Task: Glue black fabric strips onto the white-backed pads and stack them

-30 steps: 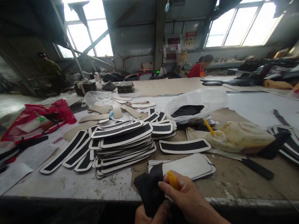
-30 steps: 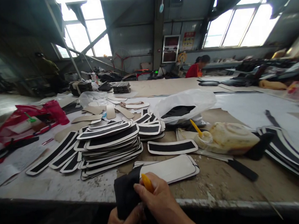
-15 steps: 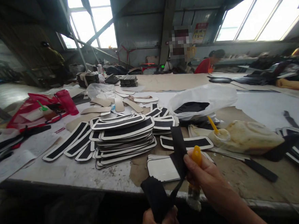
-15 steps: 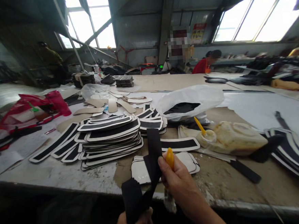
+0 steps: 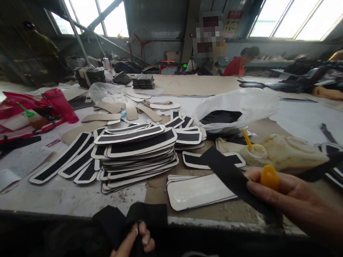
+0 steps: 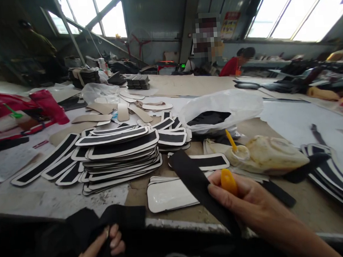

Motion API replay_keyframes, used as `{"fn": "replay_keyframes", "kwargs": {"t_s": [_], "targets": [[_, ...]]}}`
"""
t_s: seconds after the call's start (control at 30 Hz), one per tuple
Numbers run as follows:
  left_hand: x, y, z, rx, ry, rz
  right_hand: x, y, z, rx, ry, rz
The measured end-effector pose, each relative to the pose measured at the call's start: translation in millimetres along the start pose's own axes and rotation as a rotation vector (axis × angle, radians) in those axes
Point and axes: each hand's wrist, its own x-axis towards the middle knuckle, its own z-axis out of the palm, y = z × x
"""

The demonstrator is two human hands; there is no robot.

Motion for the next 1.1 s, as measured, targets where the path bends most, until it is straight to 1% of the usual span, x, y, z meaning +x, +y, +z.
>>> {"fn": "replay_keyframes", "kwargs": {"t_s": [0.07, 0.1, 0.13, 0.2, 0.23, 0.27, 0.3, 0.4, 0.43, 0.47, 0.53, 0.6, 0.67, 0.8, 0.9, 0.97, 1.03, 1.1], "targets": [[3.7, 7.3, 7.5, -0.309, -0.051, -0.078, 3.1, -6.8, 5.2, -0.095, -0.144, -0.029], [5.9, 7.9, 10.5, -0.416, -0.086, -0.115, 5.6, -9.6, 9.0, -0.126, -0.213, -0.037], [8.3, 6.7, 13.0, -0.482, -0.128, -0.154, 8.4, -11.6, 12.9, -0.143, -0.269, -0.041], [13.4, 0.9, 17.0, -0.495, -0.204, -0.195, 14.7, -13.0, 20.1, -0.139, -0.345, -0.041], [16.1, -3.1, 19.1, -0.443, -0.217, -0.189, 18.2, -12.5, 23.1, -0.123, -0.378, -0.034], [18.9, -7.3, 21.5, -0.354, -0.203, -0.160, 21.9, -11.2, 25.8, -0.104, -0.412, -0.023], [21.7, -11.6, 24.2, -0.234, -0.161, -0.118, 26.1, -9.3, 28.3, -0.086, -0.443, -0.013], [29.9, -21.7, 34.0, 0.117, 0.043, 0.008, 42.0, -2.1, 36.8, -0.037, -0.522, -0.018], [32.5, -23.6, 37.3, 0.178, 0.086, 0.034, 48.2, 0.2, 40.1, -0.032, -0.541, -0.027], [34.9, -24.7, 40.2, 0.212, 0.103, 0.047, 54.6, 2.2, 43.5, -0.036, -0.559, -0.034], [39.7, -24.9, 44.7, 0.233, 0.085, 0.049, 67.2, 5.4, 50.3, -0.073, -0.594, -0.031], [44.5, -23.8, 47.3, 0.259, 0.057, 0.029, 78.3, 8.3, 56.2, -0.151, -0.615, -0.018], [48.7, -22.6, 48.6, 0.295, 0.054, 0.009, 87.0, 11.3, 60.8, -0.257, -0.614, 0.003], [52.3, -19.9, 52.1, 0.373, 0.066, -0.007, 96.4, 15.5, 64.8, -0.518, -0.548, -0.019], [50.7, -16.2, 58.3, 0.414, 0.061, -0.004, 98.5, 16.4, 64.1, -0.595, -0.501, -0.051], [50.1, -14.4, 63.3, 0.472, 0.034, 0.001, 99.1, 17.2, 63.4, -0.630, -0.490, -0.076], [51.7, -14.4, 67.1, 0.589, 0.018, 0.041, 99.9, 18.4, 63.7, -0.662, -0.485, -0.103], [55.7, -16.2, 68.3, 0.710, 0.032, 0.099, 100.8, 19.1, 65.4, -0.686, -0.483, -0.124]]}}
